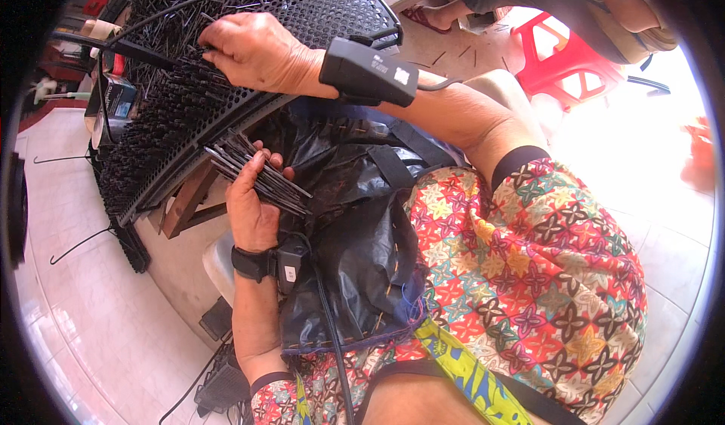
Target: The person repeatedly picks up black plastic hangers and inserts them into a perforated metal rack. The person handles the hangers one at a time, placing them into the rack's holes. The task continues throughout the clip.
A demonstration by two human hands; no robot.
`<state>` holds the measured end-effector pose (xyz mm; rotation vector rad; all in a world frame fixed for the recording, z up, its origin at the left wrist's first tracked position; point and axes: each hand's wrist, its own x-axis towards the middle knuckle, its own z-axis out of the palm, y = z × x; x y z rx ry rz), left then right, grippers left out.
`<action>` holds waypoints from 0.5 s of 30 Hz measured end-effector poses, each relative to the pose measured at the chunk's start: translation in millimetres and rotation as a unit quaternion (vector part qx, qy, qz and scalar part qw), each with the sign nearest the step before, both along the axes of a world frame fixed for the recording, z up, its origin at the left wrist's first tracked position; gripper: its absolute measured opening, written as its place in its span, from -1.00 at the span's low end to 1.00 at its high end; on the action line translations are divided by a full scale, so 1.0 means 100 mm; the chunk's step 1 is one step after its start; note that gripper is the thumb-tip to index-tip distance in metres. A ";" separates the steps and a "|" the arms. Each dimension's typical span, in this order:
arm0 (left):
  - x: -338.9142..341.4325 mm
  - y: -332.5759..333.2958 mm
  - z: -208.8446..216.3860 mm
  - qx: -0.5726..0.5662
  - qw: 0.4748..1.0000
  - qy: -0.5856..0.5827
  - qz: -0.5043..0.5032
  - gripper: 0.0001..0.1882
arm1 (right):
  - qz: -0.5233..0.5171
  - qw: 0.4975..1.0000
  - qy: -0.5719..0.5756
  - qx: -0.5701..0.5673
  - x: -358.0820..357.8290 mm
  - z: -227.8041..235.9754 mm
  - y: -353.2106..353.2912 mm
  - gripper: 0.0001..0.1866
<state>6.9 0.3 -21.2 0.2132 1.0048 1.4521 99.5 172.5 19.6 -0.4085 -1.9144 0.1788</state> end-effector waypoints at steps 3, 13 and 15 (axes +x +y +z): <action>0.00 0.00 0.01 -0.006 1.000 0.007 0.009 -0.81 | 0.029 0.995 -0.072 0.059 -0.03 -0.04 -0.03 -0.83; 0.02 0.02 0.03 -0.003 1.000 0.005 0.023 -0.85 | 0.072 0.984 -0.161 0.009 -0.05 -0.04 -0.01 -0.86; 0.03 0.01 0.02 -0.003 1.000 0.009 0.021 -0.85 | 0.098 0.976 -0.194 -0.005 -0.08 0.01 0.02 -0.88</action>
